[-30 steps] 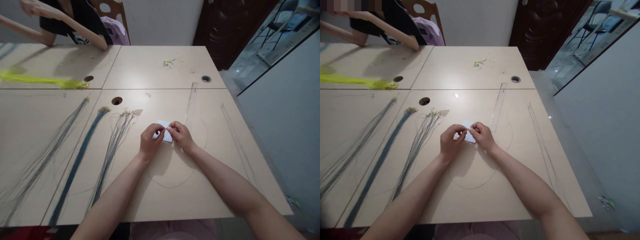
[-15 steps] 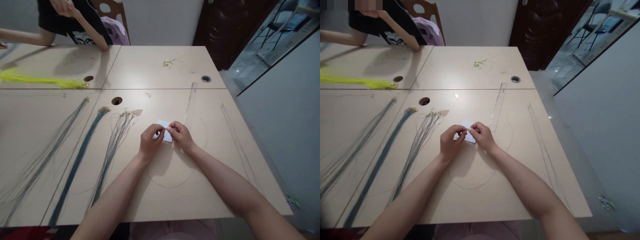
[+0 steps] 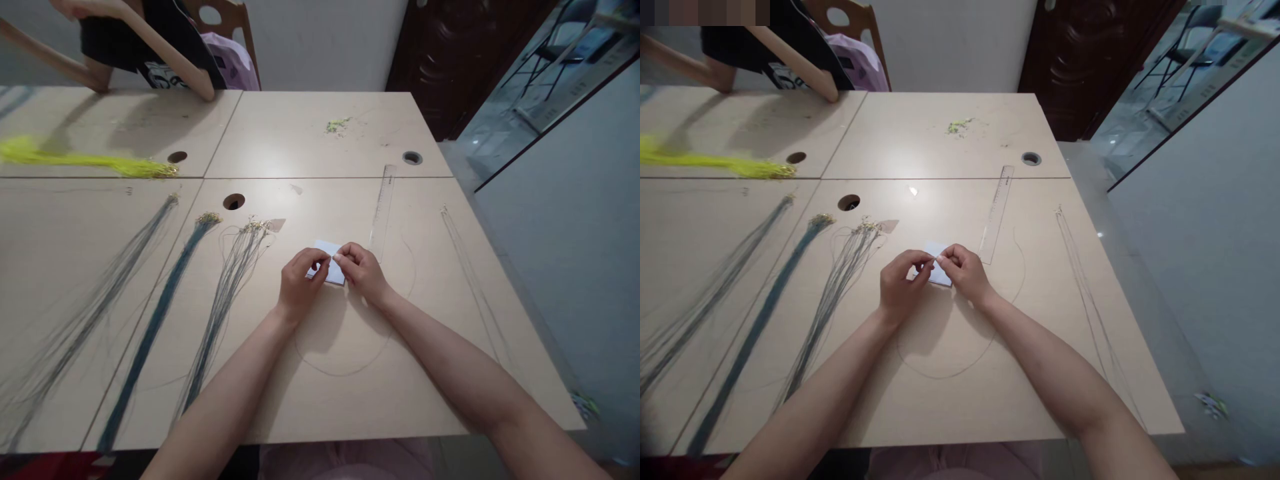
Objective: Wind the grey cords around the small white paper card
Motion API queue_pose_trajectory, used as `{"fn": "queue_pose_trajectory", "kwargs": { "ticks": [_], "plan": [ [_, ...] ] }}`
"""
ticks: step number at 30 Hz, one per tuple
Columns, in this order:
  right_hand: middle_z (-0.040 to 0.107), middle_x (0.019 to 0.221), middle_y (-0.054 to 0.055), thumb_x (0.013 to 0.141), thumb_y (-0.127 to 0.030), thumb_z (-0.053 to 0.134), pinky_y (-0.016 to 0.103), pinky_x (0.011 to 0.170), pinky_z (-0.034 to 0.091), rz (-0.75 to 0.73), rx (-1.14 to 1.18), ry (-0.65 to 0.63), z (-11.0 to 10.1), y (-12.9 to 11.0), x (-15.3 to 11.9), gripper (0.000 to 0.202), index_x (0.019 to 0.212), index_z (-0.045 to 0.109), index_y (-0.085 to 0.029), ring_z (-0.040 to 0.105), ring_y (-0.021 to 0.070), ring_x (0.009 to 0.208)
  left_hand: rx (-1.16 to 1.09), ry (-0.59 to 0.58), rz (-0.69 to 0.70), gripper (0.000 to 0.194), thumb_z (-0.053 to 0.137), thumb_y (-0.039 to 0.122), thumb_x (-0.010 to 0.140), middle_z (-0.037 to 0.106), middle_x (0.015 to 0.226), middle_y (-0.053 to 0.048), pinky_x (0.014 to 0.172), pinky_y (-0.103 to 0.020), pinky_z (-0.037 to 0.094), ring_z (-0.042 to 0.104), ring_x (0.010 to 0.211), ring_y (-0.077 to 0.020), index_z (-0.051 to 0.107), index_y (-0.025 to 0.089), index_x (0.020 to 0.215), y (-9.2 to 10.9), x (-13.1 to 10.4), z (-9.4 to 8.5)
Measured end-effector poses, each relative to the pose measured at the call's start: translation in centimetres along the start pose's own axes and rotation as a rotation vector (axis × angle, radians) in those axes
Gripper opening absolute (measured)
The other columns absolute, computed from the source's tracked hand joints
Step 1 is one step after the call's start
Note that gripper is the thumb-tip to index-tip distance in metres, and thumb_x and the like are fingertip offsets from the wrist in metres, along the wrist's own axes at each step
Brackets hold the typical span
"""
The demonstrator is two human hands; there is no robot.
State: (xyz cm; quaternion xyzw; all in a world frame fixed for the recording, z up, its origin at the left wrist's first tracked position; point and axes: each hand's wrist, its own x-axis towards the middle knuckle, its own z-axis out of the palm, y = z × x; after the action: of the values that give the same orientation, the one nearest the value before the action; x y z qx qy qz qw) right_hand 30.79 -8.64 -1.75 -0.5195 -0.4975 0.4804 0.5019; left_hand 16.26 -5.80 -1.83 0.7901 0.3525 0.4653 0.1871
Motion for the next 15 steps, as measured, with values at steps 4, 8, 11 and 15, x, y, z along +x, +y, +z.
{"fn": "queue_pose_trajectory", "kwargs": {
  "ticks": [4, 8, 11, 15],
  "plan": [
    [0.038, 0.046, -0.007, 0.079, -0.037, 0.054, 0.022, 0.043, 0.026, -0.009, -0.006, -0.009, -0.03, -0.05, -0.01, 0.021, 0.070, 0.049, -0.019, 0.033, 0.0076, 0.041, 0.009, -0.006, 0.007, 0.006, 0.054, 0.012, 0.077, 0.060, 0.070, 0.000, 0.060, -0.021, 0.045, 0.050, 0.060, -0.0077, 0.056, 0.017, 0.079, -0.03, -0.02, 0.00],
    [0.037, 0.046, -0.007, 0.078, -0.039, 0.054, 0.022, 0.043, 0.027, 0.000, -0.022, -0.007, -0.03, -0.09, -0.04, 0.022, 0.070, 0.049, -0.019, 0.033, 0.0078, 0.041, 0.008, 0.007, 0.007, 0.006, 0.055, 0.012, 0.077, 0.061, 0.071, 0.000, 0.060, -0.021, 0.046, 0.051, 0.060, -0.0078, 0.056, 0.018, 0.079, -0.11, -0.07, 0.02],
    [0.037, 0.046, -0.007, 0.078, -0.038, 0.054, 0.022, 0.043, 0.026, 0.000, -0.020, -0.005, -0.04, -0.05, -0.04, 0.022, 0.070, 0.048, -0.019, 0.033, 0.0076, 0.041, -0.001, 0.012, 0.003, 0.006, 0.055, 0.012, 0.077, 0.061, 0.071, 0.000, 0.060, -0.021, 0.046, 0.051, 0.061, -0.0078, 0.056, 0.018, 0.079, -0.08, -0.06, 0.01],
    [0.038, 0.047, -0.007, 0.078, -0.036, 0.053, 0.022, 0.043, 0.026, -0.010, -0.011, -0.006, -0.07, 0.00, -0.03, 0.020, 0.070, 0.049, -0.019, 0.034, 0.0074, 0.041, -0.007, -0.001, -0.004, 0.007, 0.054, 0.012, 0.077, 0.061, 0.071, 0.000, 0.060, -0.021, 0.046, 0.051, 0.061, -0.0078, 0.056, 0.017, 0.079, 0.09, 0.01, -0.05]
  ]
}}
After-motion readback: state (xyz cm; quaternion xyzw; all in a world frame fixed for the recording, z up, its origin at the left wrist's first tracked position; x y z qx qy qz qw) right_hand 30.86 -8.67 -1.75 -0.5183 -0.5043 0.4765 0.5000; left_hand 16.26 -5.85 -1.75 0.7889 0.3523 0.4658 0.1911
